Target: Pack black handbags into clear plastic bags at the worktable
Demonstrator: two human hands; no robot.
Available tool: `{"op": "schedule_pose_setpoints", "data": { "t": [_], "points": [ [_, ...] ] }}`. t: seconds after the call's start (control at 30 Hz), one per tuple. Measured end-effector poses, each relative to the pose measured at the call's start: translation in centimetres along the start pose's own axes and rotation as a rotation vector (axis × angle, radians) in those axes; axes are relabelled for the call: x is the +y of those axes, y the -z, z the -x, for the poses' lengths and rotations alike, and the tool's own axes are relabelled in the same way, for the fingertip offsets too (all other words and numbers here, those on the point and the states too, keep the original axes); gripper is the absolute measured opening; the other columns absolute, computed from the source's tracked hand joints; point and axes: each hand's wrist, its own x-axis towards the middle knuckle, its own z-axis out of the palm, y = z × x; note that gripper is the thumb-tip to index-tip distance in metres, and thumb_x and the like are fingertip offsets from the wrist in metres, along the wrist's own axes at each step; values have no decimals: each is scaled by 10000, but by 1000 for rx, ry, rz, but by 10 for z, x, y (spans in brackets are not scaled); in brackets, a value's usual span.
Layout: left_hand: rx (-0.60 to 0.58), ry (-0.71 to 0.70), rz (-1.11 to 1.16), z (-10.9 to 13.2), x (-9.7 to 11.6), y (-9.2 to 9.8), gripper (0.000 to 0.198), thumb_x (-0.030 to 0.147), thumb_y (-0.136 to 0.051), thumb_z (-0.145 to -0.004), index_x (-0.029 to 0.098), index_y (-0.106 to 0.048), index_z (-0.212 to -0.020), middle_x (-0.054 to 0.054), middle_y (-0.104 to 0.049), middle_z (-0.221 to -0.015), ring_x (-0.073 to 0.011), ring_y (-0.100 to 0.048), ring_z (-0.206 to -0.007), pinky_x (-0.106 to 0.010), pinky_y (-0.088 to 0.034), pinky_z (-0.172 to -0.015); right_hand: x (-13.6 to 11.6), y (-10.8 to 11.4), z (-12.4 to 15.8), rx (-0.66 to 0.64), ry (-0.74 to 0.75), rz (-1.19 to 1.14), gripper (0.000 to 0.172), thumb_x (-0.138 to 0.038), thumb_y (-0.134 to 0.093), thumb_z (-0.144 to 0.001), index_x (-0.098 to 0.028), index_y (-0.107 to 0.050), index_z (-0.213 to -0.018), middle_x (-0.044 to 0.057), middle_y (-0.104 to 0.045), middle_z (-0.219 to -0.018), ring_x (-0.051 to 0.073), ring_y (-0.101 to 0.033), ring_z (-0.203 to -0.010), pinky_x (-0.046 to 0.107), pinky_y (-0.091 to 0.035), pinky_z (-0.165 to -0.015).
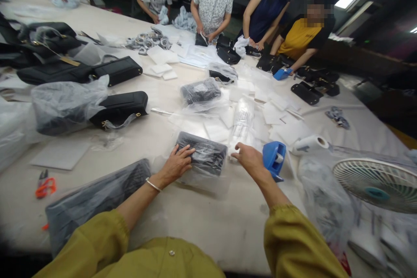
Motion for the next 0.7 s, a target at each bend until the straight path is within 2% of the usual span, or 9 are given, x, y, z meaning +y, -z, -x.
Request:
{"op": "schedule_pose_setpoints", "data": {
  "t": [0.07, 0.17, 0.2, 0.27, 0.37, 0.47, 0.6, 0.7],
  "points": [
    [5, -9, -3, 0, 0, 0, 60, 268, -616, -891, 237, -640, -935, -28, -541, -1470, -278, -383, -1437, -623, -207, -1213, 48, -11, 9, 207, -220, -218, 299, -463, -554, -856, -250, -666, -1034, 55, -730, -976, 253, -654, -912, 356, -448, -765],
    [32, -23, -15, 1, 1, -1, 52, 237, -583, -903, 234, -629, -926, -35, -550, -1462, -286, -404, -1424, -627, -233, -1197, 117, -37, 30, 530, -577, -607, 312, -416, -589, -775, -207, -681, -987, 108, -701, -1077, 303, -597, -1083, 420, -434, -926],
    [49, -25, -24, 1, 0, -2, 59, 225, -568, -907, 234, -626, -917, -34, -558, -1455, -285, -413, -1418, -627, -237, -1193, 134, -46, 37, 581, -666, -699, 327, -406, -603, -744, -183, -679, -971, 131, -693, -1086, 317, -581, -1118, 438, -433, -950],
    [92, -30, -48, 1, -3, -5, 88, 209, -539, -915, 233, -622, -896, -33, -577, -1436, -282, -434, -1404, -623, -234, -1192, 158, -64, 50, 588, -773, -841, 334, -413, -639, -691, -155, -674, -901, 143, -706, -994, 316, -610, -1063, 447, -481, -911],
    [152, -60, -84, 0, -8, -13, 132, 216, -506, -930, 235, -627, -880, -34, -605, -1405, -274, -462, -1383, -604, -212, -1200, 170, -86, 57, 495, -786, -1084, 317, -440, -722, -618, -171, -663, -773, 73, -712, -779, 240, -676, -819, 371, -558, -741],
    [184, -84, -113, -1, -12, -18, 158, 220, -481, -943, 236, -629, -888, -34, -623, -1384, -269, -484, -1366, -587, -193, -1208, 172, -101, 52, 455, -770, -1299, 325, -421, -789, -557, -186, -643, -728, 24, -710, -712, 178, -675, -708, 302, -561, -657],
    [193, -72, -127, -2, -11, -18, 173, 212, -460, -947, 236, -618, -882, -33, -637, -1368, -265, -495, -1357, -583, -200, -1207, 175, -112, 38, 486, -818, -1411, 378, -375, -835, -474, -170, -642, -725, 14, -687, -630, 171, -649, -621, 284, -526, -568],
    [189, -53, -107, -2, -7, -14, 172, 212, -460, -945, 236, -624, -897, -38, -641, -1361, -257, -491, -1362, -574, -201, -1212, 174, -119, 31, 589, -841, -1413, 384, -383, -814, -463, -166, -630, -721, -15, -640, -570, 153, -616, -574, 264, -490, -533]
  ]
}}
